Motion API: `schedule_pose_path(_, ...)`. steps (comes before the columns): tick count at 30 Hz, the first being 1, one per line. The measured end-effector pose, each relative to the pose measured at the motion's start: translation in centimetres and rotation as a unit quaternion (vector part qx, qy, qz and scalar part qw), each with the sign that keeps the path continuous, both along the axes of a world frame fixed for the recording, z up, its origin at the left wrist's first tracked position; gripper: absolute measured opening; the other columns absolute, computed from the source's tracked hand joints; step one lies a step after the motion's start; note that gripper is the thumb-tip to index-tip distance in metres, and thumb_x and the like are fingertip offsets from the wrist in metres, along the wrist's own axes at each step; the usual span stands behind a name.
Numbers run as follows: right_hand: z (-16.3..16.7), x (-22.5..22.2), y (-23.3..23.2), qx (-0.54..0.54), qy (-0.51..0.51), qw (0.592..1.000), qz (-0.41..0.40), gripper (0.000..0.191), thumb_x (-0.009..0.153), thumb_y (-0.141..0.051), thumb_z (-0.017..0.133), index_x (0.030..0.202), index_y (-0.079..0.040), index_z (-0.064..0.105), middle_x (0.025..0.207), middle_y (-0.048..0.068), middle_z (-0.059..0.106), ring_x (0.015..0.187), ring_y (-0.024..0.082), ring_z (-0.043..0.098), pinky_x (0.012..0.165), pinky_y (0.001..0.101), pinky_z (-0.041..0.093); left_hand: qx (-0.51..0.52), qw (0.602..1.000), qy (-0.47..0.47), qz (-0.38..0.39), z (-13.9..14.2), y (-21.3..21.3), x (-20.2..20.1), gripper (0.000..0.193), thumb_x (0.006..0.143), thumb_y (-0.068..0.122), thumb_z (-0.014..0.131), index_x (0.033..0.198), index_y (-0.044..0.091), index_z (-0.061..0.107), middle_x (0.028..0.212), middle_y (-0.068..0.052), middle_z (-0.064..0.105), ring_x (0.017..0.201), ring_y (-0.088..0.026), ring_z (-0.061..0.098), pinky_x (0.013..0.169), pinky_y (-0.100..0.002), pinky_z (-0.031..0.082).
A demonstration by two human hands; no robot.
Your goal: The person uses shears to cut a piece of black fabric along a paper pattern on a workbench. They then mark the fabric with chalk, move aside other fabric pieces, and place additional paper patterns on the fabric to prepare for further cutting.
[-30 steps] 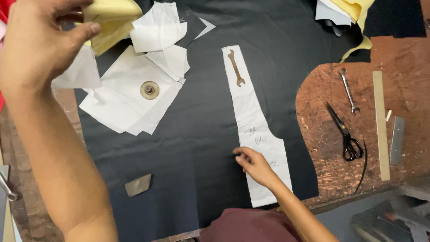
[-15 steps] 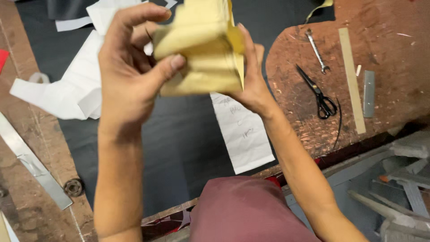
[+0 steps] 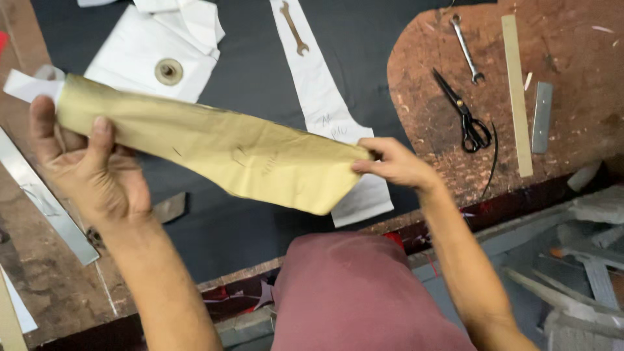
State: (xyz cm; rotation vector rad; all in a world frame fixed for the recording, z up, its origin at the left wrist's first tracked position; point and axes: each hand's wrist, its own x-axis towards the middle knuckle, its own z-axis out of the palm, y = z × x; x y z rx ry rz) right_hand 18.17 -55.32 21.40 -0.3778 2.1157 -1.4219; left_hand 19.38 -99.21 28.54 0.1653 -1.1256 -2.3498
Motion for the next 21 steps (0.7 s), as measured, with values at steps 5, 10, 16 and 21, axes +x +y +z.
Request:
schedule_pose_path(5, 0.6, 0.9, 7.1, 0.084, -0.007, 0.996, -0.004, 0.027, 0.085, -0.024, 0.078, 0.1, -0.002, 0.071, 0.082, -0.001, 0.069, 0.077, 0.007, 0.06, 0.066, 0.0279, 0.05, 0.008, 0.997, -0.08, 0.02, -5.4, -1.7, 5.2, 0.07, 0.101, -0.022, 0.069, 0.159, 0.003, 0.039, 0.149, -0.023, 0.063, 0.128, -0.031, 0.069, 0.103, -0.039, 0.064)
schedule_pose_path(10, 2.8, 0.5, 10.7, 0.216, -0.017, 0.976, -0.02, 0.028, 0.089, -0.025, 0.074, 0.107, -0.004, 0.074, 0.081, 0.003, 0.072, 0.071, 0.012, 0.063, 0.062, 0.033, 0.052, -0.099, 0.969, -0.218, 0.064, -10.8, -1.3, 8.2, 0.071, 0.094, -0.015, 0.074, 0.154, 0.004, 0.042, 0.136, -0.021, 0.065, 0.118, -0.03, 0.073, 0.093, -0.04, 0.063)
schedule_pose_path(16, 4.9, -0.2, 10.8, 0.327, -0.005, 0.942, -0.078, 0.027, 0.101, -0.027, 0.067, 0.108, -0.001, 0.07, 0.073, 0.014, 0.065, 0.064, 0.02, 0.06, 0.059, 0.0389, 0.048, -0.25, 0.918, -0.306, 0.037, -14.8, -0.7, 11.8, 0.058, 0.092, -0.009, 0.077, 0.146, -0.004, 0.057, 0.135, -0.02, 0.065, 0.111, -0.024, 0.071, 0.089, -0.031, 0.065)
schedule_pose_path(21, 5.6, -1.0, 11.0, 0.273, 0.157, 0.945, -0.088, 0.03, 0.097, -0.024, 0.074, 0.115, 0.0, 0.07, 0.09, 0.012, 0.071, 0.082, 0.017, 0.066, 0.071, 0.035, 0.052, -0.355, 0.853, -0.382, -0.014, -16.7, 0.0, 14.3, 0.059, 0.082, -0.004, 0.081, 0.137, -0.004, 0.061, 0.133, -0.021, 0.064, 0.108, -0.028, 0.069, 0.085, -0.036, 0.059)
